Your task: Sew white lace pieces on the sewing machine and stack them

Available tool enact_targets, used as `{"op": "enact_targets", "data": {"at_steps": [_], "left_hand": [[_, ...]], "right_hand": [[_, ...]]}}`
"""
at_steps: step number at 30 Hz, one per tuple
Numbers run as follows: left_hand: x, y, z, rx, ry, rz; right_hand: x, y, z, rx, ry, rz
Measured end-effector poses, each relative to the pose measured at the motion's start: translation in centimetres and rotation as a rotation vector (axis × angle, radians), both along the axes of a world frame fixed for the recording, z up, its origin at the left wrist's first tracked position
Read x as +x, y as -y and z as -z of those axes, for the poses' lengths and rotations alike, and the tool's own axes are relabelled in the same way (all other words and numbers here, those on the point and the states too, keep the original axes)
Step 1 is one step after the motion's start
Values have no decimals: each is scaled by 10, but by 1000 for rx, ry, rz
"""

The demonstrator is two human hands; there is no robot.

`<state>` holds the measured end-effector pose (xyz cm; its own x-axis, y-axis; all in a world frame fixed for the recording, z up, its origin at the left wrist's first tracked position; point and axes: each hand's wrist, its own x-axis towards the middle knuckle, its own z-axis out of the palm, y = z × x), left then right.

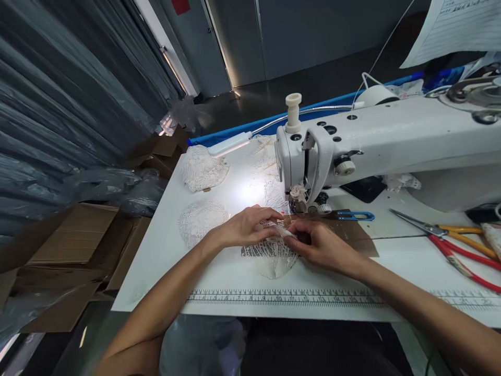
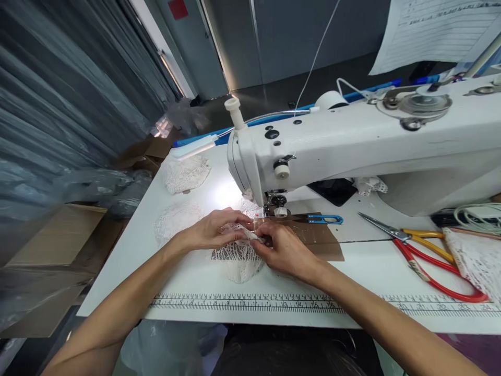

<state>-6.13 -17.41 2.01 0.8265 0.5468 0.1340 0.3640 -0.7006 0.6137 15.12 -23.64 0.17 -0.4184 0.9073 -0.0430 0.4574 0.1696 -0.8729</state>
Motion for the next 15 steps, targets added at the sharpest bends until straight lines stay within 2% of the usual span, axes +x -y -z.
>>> {"op": "enact_targets", "data": {"at_steps": [5,9,11,15], "left_hand": [[-3,0,4,-284,64,-126],[0,0,-3,-470,13,-153],[3,-4,-11,-474,-54,-151],[16,-22,-24,-256,-193,-109]], "right_hand": [[2,3,2,-100,0,50],[3,4,15,-291,-181,37],[0,3,20,-394,-290,22],[-11,0,22,-480,-390,72]]}}
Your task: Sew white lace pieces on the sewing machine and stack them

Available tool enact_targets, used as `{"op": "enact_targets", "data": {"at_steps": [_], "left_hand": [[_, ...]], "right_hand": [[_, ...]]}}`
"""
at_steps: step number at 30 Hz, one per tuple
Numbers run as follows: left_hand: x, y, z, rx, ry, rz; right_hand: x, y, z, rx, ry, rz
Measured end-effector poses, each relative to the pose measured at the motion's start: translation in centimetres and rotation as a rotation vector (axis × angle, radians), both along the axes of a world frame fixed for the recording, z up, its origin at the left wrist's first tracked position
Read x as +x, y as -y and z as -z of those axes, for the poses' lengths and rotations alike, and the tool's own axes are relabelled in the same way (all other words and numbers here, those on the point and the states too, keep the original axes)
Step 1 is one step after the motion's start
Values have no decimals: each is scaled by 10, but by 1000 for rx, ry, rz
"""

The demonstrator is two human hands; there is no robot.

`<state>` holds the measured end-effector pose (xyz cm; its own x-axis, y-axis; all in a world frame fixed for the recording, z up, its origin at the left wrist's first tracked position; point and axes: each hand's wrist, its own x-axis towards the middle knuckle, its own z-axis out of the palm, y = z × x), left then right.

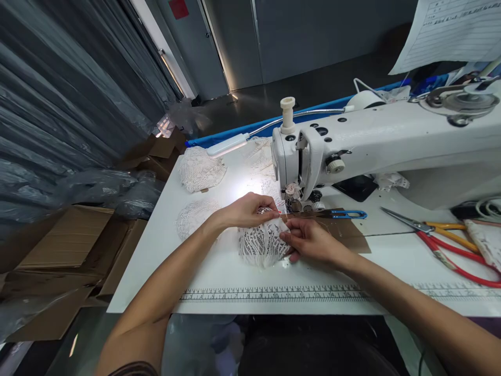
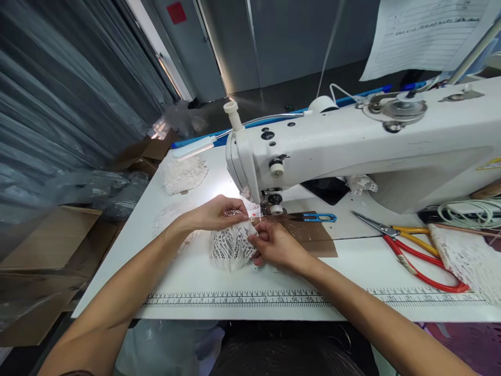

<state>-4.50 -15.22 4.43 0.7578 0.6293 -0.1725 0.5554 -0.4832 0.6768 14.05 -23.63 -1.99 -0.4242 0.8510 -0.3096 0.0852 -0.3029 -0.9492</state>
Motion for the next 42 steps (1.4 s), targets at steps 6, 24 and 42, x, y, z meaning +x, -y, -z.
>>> {"op": "enact_targets", "data": {"at_steps": [6,24,42], "left_hand": [[23,-24,21,291,-174,72],[-6,8,45,878,90,287],[-3,39,69,571,282,-30]], "right_hand": [[6,-2,-8,88,340,-75],[35,1,9,1055,597,-170],[49,4,9,972,488,-199]]}}
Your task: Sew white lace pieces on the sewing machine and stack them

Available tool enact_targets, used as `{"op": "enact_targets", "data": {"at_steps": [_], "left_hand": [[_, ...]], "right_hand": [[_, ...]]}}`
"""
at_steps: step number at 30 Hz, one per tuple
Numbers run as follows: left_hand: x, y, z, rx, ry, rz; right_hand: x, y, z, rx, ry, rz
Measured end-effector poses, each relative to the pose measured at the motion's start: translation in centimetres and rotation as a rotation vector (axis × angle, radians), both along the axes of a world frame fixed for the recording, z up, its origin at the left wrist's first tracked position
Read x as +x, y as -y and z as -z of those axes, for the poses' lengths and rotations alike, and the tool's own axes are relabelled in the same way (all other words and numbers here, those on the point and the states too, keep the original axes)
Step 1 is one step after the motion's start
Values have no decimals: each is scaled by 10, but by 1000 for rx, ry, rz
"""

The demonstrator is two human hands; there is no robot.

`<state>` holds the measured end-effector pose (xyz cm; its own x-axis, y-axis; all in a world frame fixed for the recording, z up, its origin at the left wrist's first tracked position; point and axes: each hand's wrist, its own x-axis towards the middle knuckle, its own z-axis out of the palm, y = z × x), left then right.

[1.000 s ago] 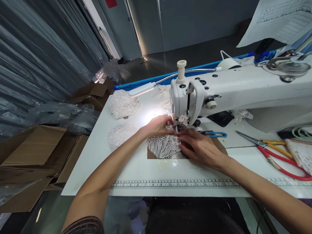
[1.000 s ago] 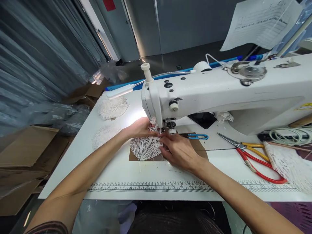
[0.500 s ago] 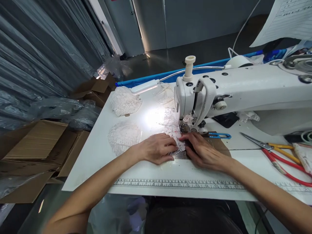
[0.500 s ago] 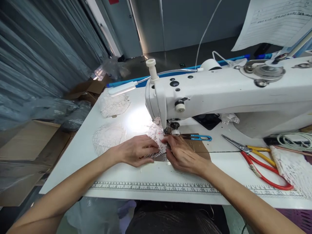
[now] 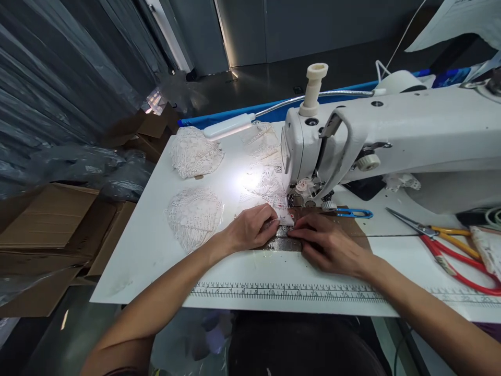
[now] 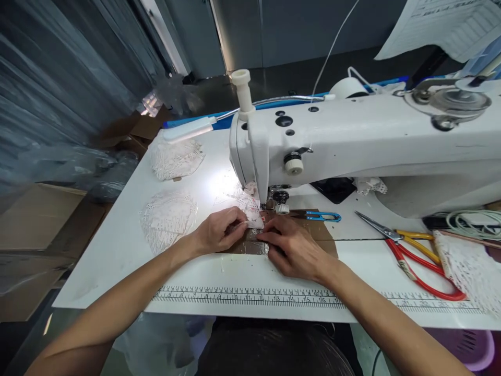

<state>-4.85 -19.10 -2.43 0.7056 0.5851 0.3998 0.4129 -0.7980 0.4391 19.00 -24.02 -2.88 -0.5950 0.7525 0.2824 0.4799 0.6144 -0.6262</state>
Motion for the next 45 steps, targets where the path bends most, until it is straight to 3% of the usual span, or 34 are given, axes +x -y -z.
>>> {"op": "enact_targets", "data": {"at_steps": [3,8,20,23,32,45], "left_hand": [[0,0,-1,117,-94,82],[1,-1,0,225,-116,107],[3,3,3,276,-119,136],[3,4,3,291,-142,131],[5,6,6,430,-149,112],[5,11,-5,398,-84,57]], "right_hand": [[-3,3,-1,50,93,-3],[-2,2,0,52,80,13],[0,-1,-2,-10,41,-1],[1,-7,-4,-53,-24,70],[-1,-11,6,18,-20,132],[-1,-1,7,102,20,69]]}}
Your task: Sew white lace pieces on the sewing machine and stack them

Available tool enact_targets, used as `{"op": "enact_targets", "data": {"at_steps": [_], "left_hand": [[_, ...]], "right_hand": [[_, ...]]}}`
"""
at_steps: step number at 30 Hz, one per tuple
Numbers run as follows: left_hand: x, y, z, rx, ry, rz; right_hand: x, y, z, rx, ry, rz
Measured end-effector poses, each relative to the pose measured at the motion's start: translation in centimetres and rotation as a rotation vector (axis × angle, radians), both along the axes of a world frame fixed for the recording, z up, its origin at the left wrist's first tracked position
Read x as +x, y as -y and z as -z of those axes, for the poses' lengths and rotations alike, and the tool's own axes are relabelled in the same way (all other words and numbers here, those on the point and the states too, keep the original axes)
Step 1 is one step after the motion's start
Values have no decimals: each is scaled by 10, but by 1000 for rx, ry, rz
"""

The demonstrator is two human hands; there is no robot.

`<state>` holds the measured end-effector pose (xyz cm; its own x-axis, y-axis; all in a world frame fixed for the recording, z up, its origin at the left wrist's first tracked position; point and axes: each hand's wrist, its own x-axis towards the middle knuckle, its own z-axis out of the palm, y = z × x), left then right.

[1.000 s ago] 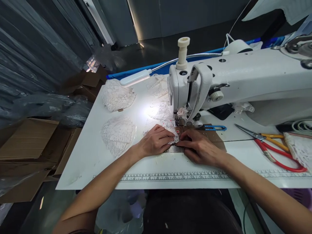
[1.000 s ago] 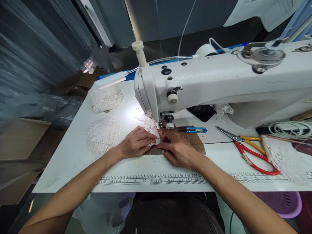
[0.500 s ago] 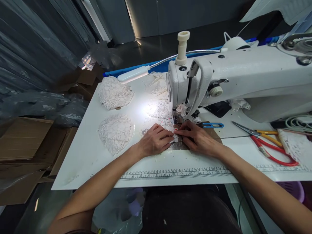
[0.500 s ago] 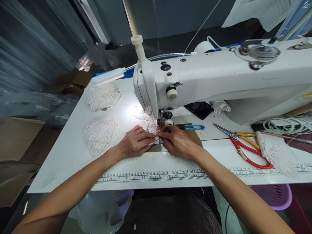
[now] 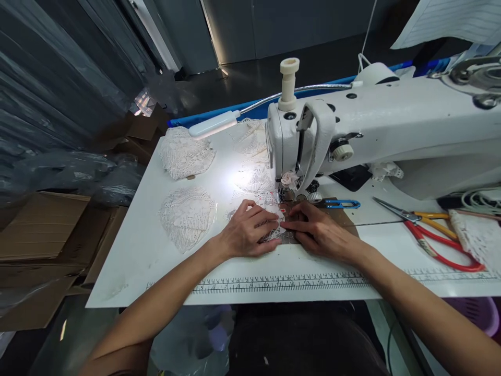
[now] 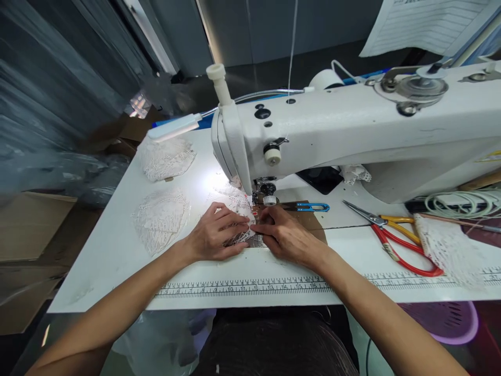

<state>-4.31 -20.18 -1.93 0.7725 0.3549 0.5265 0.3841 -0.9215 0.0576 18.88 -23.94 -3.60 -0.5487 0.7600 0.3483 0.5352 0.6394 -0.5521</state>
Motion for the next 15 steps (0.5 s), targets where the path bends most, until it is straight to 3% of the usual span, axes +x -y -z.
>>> {"op": "enact_targets", "data": {"at_steps": [4,9,15], "left_hand": [[-3,-3,-3,10,94,-123],[-4,-6,2,21,-31,-76],[-5,-5,6,7,-140,-111]], "right_hand": [[0,1,2,11,0,13],[1,1,5,23,14,7],[1,1,3,38,24,-9]]}}
